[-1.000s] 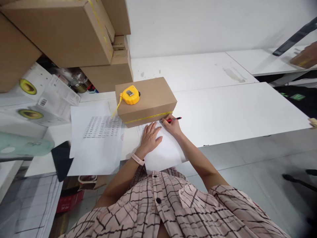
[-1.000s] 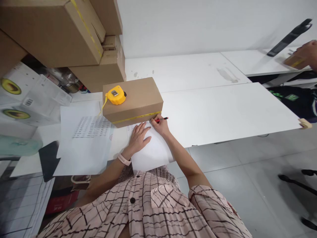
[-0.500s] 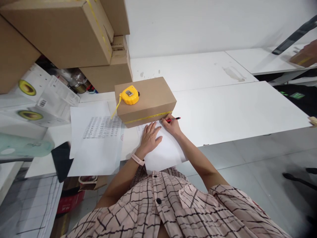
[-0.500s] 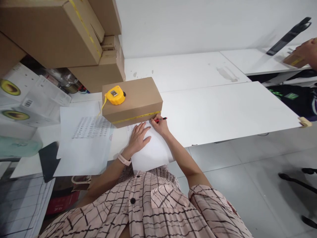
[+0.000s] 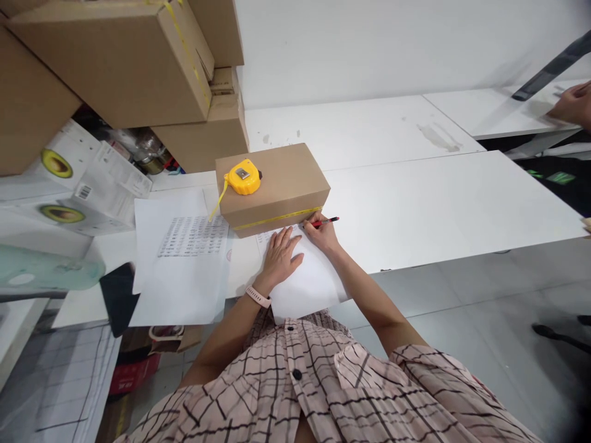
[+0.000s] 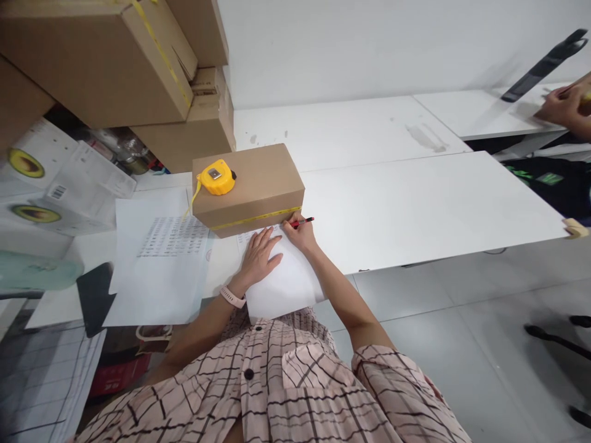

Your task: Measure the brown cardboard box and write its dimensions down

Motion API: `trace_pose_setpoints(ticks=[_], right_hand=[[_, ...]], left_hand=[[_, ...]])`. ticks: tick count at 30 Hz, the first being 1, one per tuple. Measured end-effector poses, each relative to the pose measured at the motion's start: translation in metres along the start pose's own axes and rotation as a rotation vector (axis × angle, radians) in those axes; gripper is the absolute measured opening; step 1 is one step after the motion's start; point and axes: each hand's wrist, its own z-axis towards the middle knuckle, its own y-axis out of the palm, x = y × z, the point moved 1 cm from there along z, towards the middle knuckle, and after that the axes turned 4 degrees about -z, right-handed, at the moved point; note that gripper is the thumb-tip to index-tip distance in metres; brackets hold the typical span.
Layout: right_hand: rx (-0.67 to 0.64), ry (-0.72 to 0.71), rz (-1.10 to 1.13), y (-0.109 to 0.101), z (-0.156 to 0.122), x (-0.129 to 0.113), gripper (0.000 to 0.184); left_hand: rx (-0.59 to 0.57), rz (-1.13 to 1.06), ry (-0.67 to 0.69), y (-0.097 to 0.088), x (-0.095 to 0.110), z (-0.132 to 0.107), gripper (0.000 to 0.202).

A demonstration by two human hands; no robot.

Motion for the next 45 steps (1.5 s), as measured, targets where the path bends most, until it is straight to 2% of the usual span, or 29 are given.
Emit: trace_pose_setpoints(ticks=[9, 39, 45], right_hand=[[0.04, 0.001, 0.011, -0.001, 0.0005, 0.0001, 0.027], [0.04, -0.001, 0.016, -0.0004, 0.002, 0.0038, 0.026], [0.077, -0.005, 0.022, 0.0003, 0.0013, 0.0026, 0.026]], left_hand=[[0.012, 0.004, 0.008, 0.0002, -0.0003, -0.0007, 0.05], [0.01, 0.007, 0.001, 0.0004, -0.0002, -0.0006, 0.051], [0.01, 0.011, 0.005, 0.0, -0.0001, -0.0008, 0.051]])
